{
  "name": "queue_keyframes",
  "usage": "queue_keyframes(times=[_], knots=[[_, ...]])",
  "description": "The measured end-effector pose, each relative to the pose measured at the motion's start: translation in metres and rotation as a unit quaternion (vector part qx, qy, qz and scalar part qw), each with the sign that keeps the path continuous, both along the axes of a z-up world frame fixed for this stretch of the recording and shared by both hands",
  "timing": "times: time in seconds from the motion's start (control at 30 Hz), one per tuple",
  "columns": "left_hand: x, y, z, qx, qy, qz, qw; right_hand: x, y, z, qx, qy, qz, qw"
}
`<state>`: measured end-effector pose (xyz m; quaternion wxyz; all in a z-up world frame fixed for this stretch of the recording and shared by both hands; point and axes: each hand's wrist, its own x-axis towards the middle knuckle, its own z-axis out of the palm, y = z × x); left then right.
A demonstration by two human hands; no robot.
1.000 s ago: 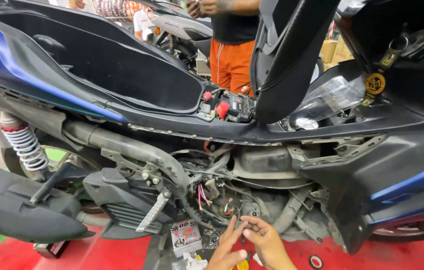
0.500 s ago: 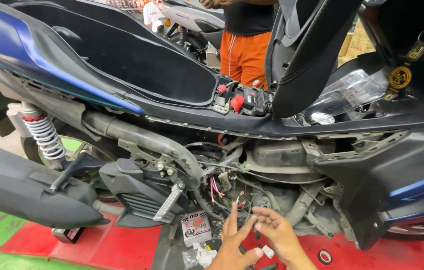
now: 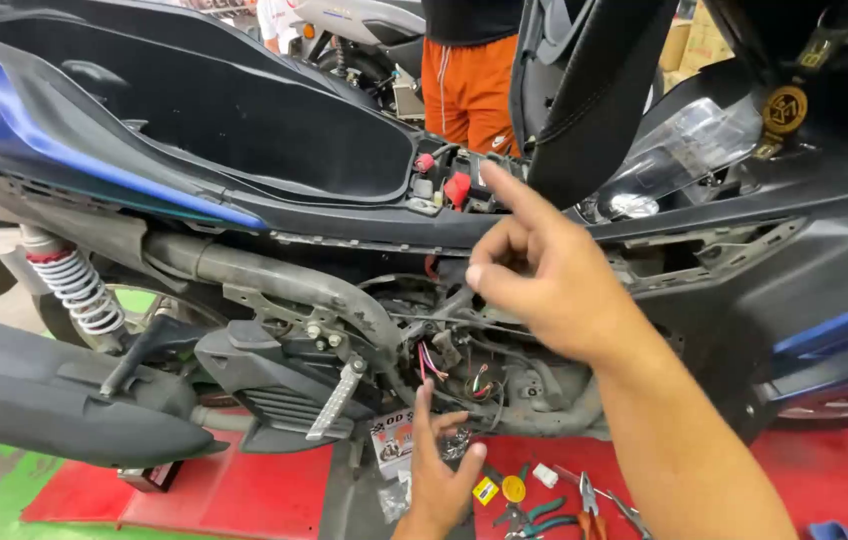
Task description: The person strips motorcycle wires using pliers, joins wires together, applies electrical tape to the connections, and checks the wiring inside the motorcycle frame.
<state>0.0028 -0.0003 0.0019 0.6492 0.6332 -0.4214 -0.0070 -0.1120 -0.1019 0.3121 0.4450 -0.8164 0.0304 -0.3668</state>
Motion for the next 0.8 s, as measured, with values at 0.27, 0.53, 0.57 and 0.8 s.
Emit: queue_keyframes(times=[0.27, 0.53, 0.57, 0.8], knots=[[0.045, 0.0, -0.018, 0.082, -0.024, 0.053, 0.995, -0.006, -0.045, -0.171, 0.077, 0.159, 0.132, 0.975], [0.059, -0.035, -0.059, 0.291, -0.067, 0.048, 0.953, 0.007, -0.097, -0.327, 0.265, 0.269, 0.148, 0.914], [0.052, -0.036, -0.046, 0.351, -0.04, 0.044, 0.934, 0.007, -0.099, -0.328, 0.291, 0.274, 0.143, 0.905], [0.065, -0.078, -0.068, 0.356, -0.176, 0.12, 0.91, 0.004, -0.102, -0.314, 0.192, 0.355, 0.015, 0.915]])
